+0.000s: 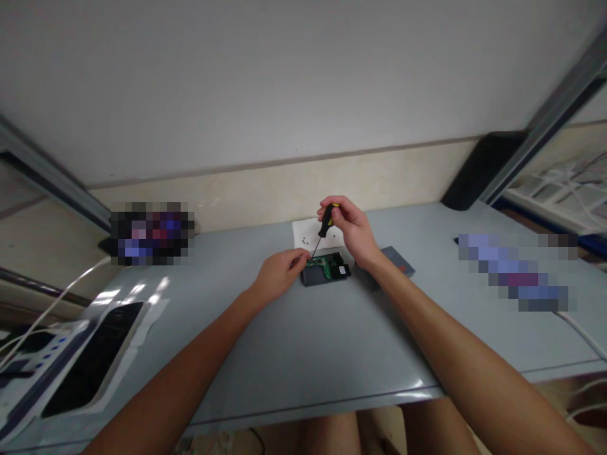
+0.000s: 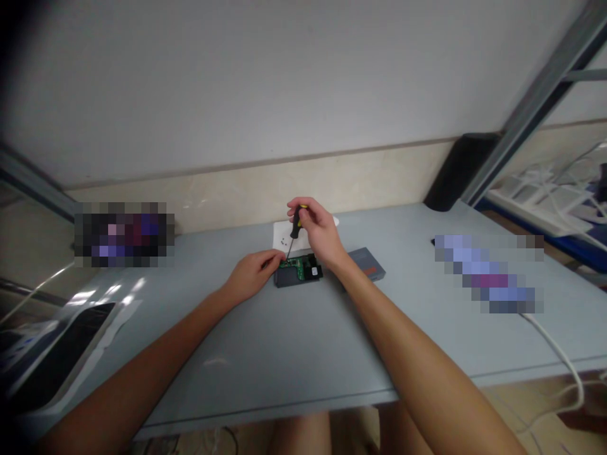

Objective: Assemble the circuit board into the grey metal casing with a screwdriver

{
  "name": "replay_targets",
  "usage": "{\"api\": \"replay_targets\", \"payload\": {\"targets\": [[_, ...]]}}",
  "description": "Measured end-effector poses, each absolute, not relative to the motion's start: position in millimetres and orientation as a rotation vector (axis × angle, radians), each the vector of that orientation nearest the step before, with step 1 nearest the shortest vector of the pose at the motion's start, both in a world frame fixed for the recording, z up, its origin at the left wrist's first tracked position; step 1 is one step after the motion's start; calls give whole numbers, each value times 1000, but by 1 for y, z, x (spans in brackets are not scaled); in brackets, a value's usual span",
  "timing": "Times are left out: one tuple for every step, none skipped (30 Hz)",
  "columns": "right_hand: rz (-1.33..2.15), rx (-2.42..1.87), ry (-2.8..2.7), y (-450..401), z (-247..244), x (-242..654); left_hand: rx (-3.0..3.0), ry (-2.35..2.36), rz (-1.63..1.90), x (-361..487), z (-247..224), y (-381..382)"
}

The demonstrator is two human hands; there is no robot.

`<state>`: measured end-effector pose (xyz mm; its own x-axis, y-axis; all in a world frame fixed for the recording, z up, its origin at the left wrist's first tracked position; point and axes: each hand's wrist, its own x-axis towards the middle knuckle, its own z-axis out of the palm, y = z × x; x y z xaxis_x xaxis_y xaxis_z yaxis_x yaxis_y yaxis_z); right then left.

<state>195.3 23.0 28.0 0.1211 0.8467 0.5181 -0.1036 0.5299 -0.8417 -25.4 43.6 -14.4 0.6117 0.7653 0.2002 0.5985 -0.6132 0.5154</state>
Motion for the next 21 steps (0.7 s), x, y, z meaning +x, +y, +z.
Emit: {"api": "replay_targets", "payload": {"targets": [[803, -746, -1258, 23, 28, 195, 2439, 1092, 570, -25, -14, 44], [797, -751, -1253, 22, 28, 194, 2439, 1097, 569, -26, -15, 44], [779, -760, -1251, 22, 29, 194, 2440, 1099, 569, -26, -15, 44], [753, -772, -1255, 22, 29, 194, 2441, 1096, 570, -26, -15, 44], [726, -783, -1263, 21, 30, 194, 2441, 1092, 573, -26, -16, 44], [708, -793, -1274, 22, 31, 195, 2441, 1087, 576, -26, -16, 45], [703, -797, -1288, 22, 31, 196, 2442, 1081, 580, -26, -17, 45], [712, -792, -1302, 22, 32, 196, 2442, 1077, 581, -26, -17, 46], [731, -776, -1315, 22, 32, 197, 2444, 1076, 580, -25, -18, 46], [755, -756, -1325, 23, 33, 197, 2447, 1076, 578, -25, -18, 46], [782, -735, -1329, 23, 33, 197, 2449, 1078, 578, -25, -18, 47], [807, -718, -1328, 22, 33, 197, 2448, 1078, 579, -25, -18, 47], [826, -709, -1322, 22, 33, 196, 2446, 1078, 581, -25, -18, 47], [830, -714, -1312, 21, 33, 195, 2443, 1076, 584, -25, -18, 47], [818, -728, -1302, 21, 33, 194, 2440, 1074, 587, -25, -18, 47], [795, -746, -1295, 21, 33, 194, 2439, 1072, 586, -24, -18, 46], [766, -766, -1291, 21, 33, 193, 2439, 1074, 585, -25, -17, 46], [739, -784, -1289, 20, 33, 193, 2440, 1078, 583, -25, -17, 46], [720, -797, -1291, 21, 33, 194, 2442, 1081, 584, -25, -17, 45], [714, -804, -1296, 21, 33, 194, 2443, 1082, 586, -25, -17, 45], [719, -805, -1302, 21, 33, 195, 2444, 1080, 589, -25, -17, 45]]}}
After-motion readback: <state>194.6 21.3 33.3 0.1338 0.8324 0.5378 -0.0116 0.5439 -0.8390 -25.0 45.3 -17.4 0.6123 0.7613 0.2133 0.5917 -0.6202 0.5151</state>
